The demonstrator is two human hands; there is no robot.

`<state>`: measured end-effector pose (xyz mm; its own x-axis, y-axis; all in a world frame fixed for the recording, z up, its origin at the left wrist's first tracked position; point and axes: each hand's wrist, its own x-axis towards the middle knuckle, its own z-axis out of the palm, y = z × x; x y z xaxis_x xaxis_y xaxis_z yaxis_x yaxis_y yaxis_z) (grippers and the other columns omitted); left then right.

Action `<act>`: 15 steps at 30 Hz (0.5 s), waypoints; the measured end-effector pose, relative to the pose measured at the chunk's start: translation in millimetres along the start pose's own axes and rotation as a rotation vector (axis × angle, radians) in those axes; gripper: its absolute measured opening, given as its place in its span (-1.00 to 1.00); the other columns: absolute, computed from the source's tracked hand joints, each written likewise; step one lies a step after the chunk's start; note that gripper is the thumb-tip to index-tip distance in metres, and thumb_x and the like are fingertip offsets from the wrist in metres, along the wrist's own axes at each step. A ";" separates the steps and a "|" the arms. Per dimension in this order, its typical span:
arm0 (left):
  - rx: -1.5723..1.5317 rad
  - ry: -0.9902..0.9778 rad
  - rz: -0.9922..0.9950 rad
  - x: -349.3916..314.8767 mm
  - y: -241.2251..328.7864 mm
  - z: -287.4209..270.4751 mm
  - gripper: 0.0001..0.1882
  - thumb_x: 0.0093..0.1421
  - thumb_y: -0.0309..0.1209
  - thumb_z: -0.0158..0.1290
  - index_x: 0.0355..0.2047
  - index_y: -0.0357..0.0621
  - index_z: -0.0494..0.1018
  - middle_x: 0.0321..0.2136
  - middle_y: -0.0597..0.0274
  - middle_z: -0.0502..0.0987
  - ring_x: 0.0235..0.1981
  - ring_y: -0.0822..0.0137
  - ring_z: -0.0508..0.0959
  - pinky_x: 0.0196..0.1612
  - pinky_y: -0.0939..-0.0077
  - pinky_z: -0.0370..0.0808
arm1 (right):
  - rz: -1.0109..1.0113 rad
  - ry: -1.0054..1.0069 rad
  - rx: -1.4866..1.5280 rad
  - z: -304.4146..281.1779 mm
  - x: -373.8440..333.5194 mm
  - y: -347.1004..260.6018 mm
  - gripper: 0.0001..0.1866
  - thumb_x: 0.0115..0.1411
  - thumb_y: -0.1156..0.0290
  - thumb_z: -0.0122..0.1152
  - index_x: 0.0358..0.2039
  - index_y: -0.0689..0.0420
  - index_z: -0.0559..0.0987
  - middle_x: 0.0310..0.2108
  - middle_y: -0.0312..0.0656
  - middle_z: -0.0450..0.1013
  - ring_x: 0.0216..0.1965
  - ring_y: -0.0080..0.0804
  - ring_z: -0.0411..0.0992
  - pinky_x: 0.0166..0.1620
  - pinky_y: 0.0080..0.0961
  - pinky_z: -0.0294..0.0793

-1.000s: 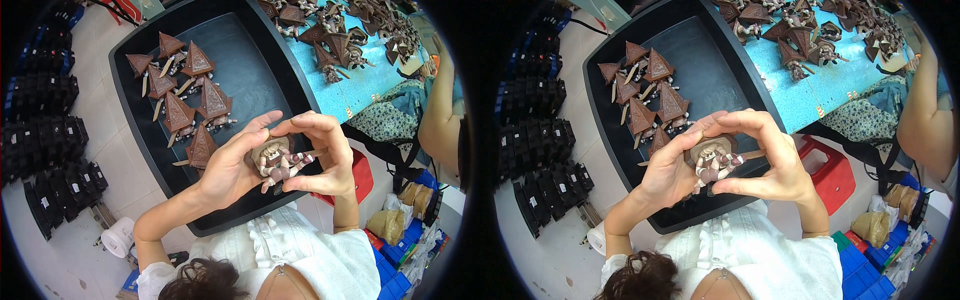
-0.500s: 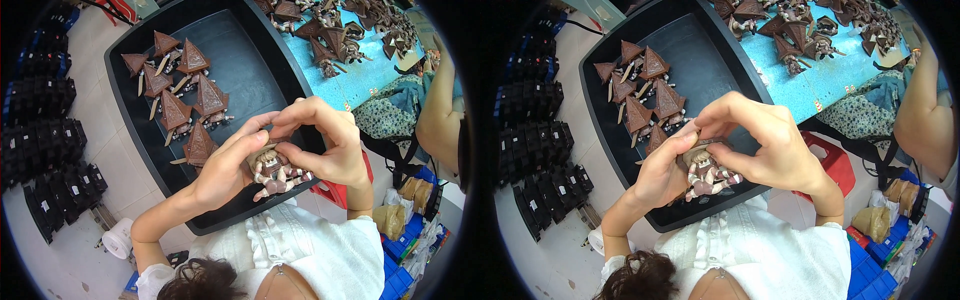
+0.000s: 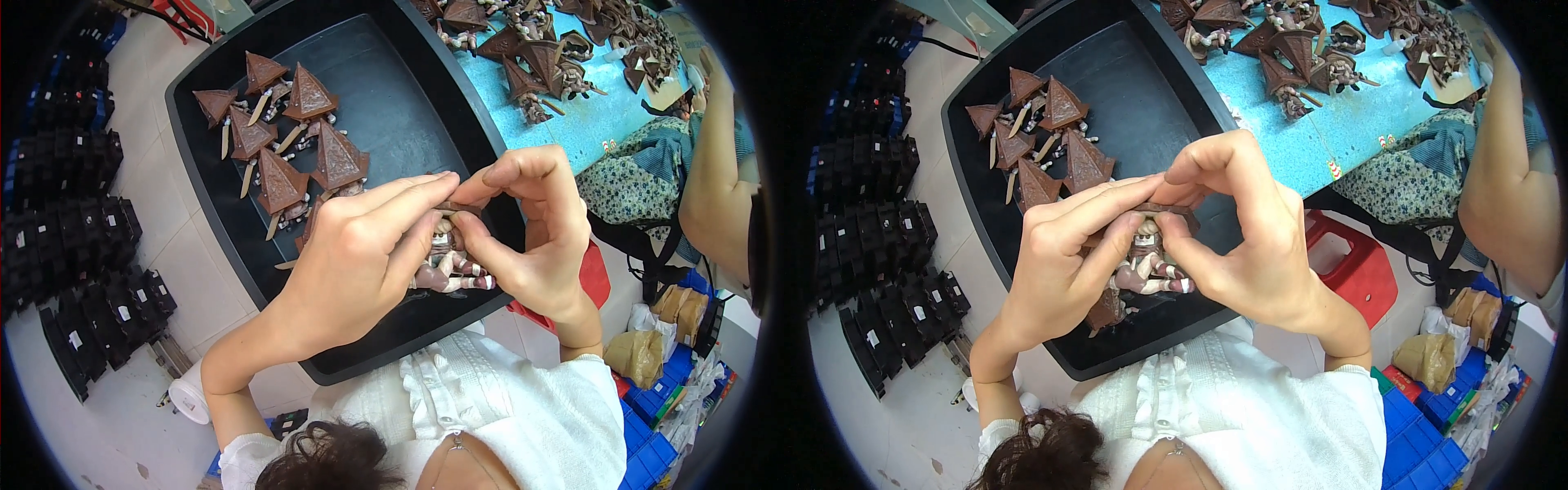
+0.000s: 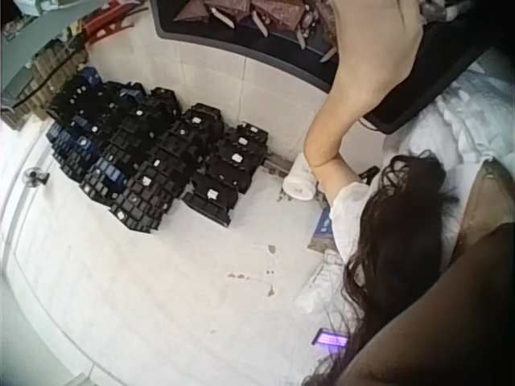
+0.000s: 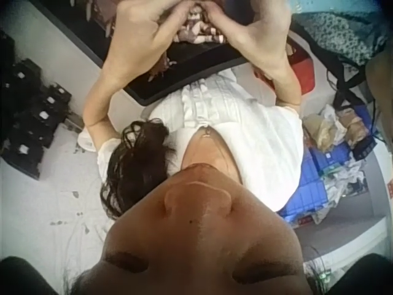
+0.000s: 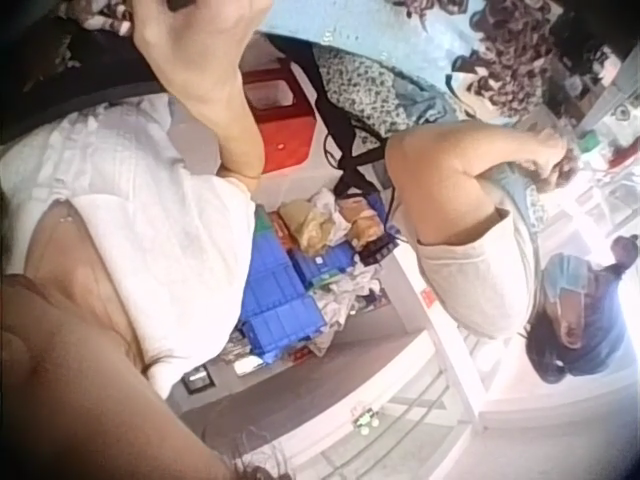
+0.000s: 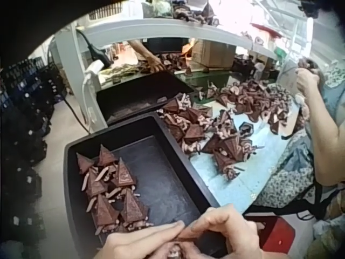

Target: The person assembles figurines by taking components from the table, applying glue with a squeeze bottle, attaching the pieces together by hand, and placing the assembled figurines into a tray.

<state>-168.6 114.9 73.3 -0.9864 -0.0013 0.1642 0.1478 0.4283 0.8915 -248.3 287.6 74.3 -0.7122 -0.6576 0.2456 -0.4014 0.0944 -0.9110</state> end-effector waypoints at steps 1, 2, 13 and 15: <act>0.028 0.020 0.039 1.2 0.0 1.1 -0.70 0.16 -0.67 0.02 -0.08 -0.37 0.50 -0.23 -0.01 0.61 -0.26 0.25 0.65 -0.20 0.51 0.58 | 0.001 0.029 -0.014 1.3 -0.8 -0.6 -0.54 -0.05 0.82 0.26 -0.18 0.24 0.29 -0.30 -0.05 0.49 -0.25 -0.44 0.50 -0.12 -0.52 0.49; 0.026 0.016 0.039 2.0 -0.3 1.9 -0.70 0.16 -0.67 0.02 -0.08 -0.37 0.50 -0.23 -0.01 0.61 -0.26 0.25 0.65 -0.20 0.51 0.58 | 0.005 0.032 -0.015 3.2 -1.6 2.2 -0.54 -0.05 0.82 0.26 -0.18 0.24 0.29 -0.30 -0.05 0.49 -0.25 -0.44 0.50 -0.12 -0.52 0.49; 0.136 0.127 0.129 5.6 -7.5 12.0 -0.78 0.12 -0.64 0.07 -0.19 -0.40 0.48 -0.31 -0.09 0.59 -0.38 0.08 0.65 -0.36 0.39 0.60 | -0.140 0.225 0.026 13.4 -3.0 17.6 -0.64 -0.05 0.80 0.25 -0.25 0.30 0.34 -0.41 -0.11 0.48 -0.35 -0.43 0.54 -0.26 -0.58 0.53; 0.140 0.132 0.118 4.9 -5.5 11.9 -0.78 0.11 -0.64 0.08 -0.19 -0.40 0.48 -0.32 -0.09 0.59 -0.40 0.08 0.65 -0.37 0.40 0.59 | -0.075 0.170 0.061 10.6 -4.3 13.5 -0.60 -0.04 0.84 0.20 -0.23 0.25 0.29 -0.35 -0.07 0.46 -0.29 -0.42 0.49 -0.18 -0.56 0.49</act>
<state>-175.1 123.2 64.2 -0.9438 -0.0581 0.3255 0.2408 0.5538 0.7971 -244.5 283.8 57.5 -0.7704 -0.5252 0.3615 -0.4252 0.0008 -0.9051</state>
